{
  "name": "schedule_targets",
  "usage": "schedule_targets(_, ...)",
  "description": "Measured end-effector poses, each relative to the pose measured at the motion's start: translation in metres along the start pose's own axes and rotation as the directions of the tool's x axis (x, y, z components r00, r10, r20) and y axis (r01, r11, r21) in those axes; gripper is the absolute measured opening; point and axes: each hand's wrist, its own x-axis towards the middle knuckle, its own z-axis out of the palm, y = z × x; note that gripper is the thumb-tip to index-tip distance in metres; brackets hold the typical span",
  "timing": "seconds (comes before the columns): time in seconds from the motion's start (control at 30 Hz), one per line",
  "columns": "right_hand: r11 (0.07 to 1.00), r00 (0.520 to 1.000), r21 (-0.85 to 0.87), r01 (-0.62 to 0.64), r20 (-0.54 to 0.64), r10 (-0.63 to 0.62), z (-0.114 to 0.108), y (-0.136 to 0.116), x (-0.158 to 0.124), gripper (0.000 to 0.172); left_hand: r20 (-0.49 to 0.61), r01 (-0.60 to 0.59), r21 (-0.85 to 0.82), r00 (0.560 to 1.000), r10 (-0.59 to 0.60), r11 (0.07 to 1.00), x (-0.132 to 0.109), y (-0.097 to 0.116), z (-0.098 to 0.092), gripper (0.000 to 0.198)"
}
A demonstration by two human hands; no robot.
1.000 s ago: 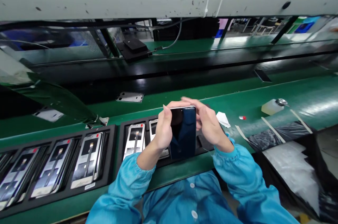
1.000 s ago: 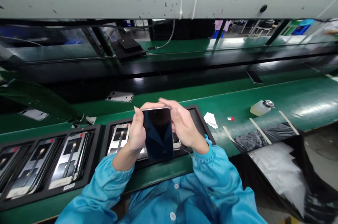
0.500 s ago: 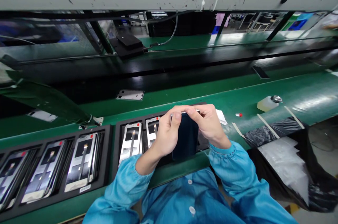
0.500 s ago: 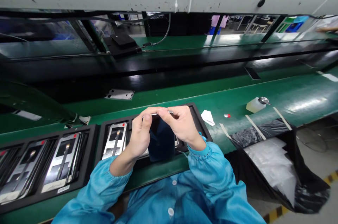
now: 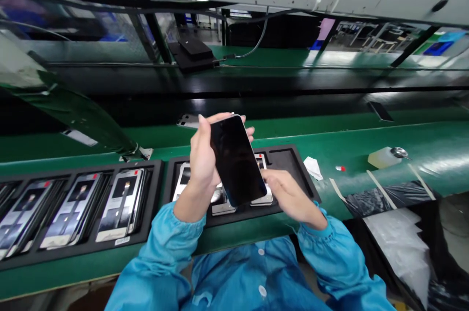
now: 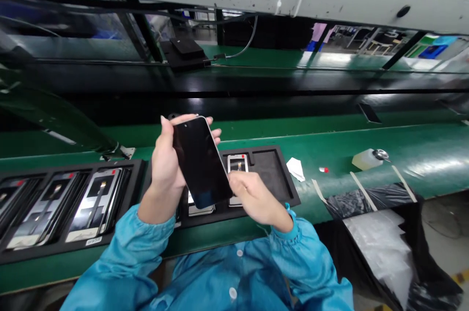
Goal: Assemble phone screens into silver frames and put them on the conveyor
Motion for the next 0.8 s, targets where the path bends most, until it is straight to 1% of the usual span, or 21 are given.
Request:
schedule_targets(0.07, 0.999, 0.996, -0.053, -0.002, 0.094, 0.007, 0.004, 0.003, -0.005, 0.082, -0.051, -0.027, -0.056, 0.998, 0.025, 0.998, 0.005, 0.008, -0.003, 0.052)
schedule_targets(0.13, 1.000, 0.993, -0.023, -0.013, 0.116, 0.015, 0.007, 0.005, -0.005, 0.083, -0.065, -0.013, -0.101, 0.998, 0.007, 0.995, 0.006, 0.013, -0.003, 0.053)
schedule_targets(0.23, 0.997, 0.993, 0.044, -0.061, 0.106, 0.056, 0.011, 0.010, -0.002, 0.085, -0.061, 0.024, -0.164, 0.998, -0.034, 0.986, 0.004, 0.014, 0.001, 0.056)
schedule_targets(0.33, 0.989, 0.993, 0.115, -0.098, 0.072, 0.090, 0.019, 0.016, 0.000, 0.086, -0.054, 0.029, -0.174, 0.998, -0.039, 0.984, 0.002, 0.013, 0.003, 0.058)
schedule_targets(0.43, 0.974, 0.998, 0.218, -0.066, 0.009, 0.066, 0.031, 0.024, 0.002, 0.086, -0.060, 0.025, -0.146, 0.998, -0.034, 0.989, 0.003, 0.010, 0.003, 0.056)
schedule_targets(0.57, 0.936, 0.996, 0.352, -0.029, -0.067, 0.056, 0.042, 0.030, 0.004, 0.086, -0.091, 0.008, -0.132, 0.996, -0.020, 0.991, 0.006, 0.006, 0.000, 0.044)
schedule_targets(0.67, 0.913, 0.996, 0.406, -0.032, -0.065, 0.064, 0.046, 0.029, 0.008, 0.086, -0.080, -0.014, -0.143, 0.997, 0.003, 0.990, 0.007, 0.006, -0.001, 0.040)
schedule_targets(0.8, 0.908, 0.996, 0.411, -0.078, -0.004, 0.087, 0.050, 0.025, 0.012, 0.086, -0.093, -0.080, -0.144, 0.993, 0.067, 0.986, 0.007, 0.008, -0.003, 0.041)
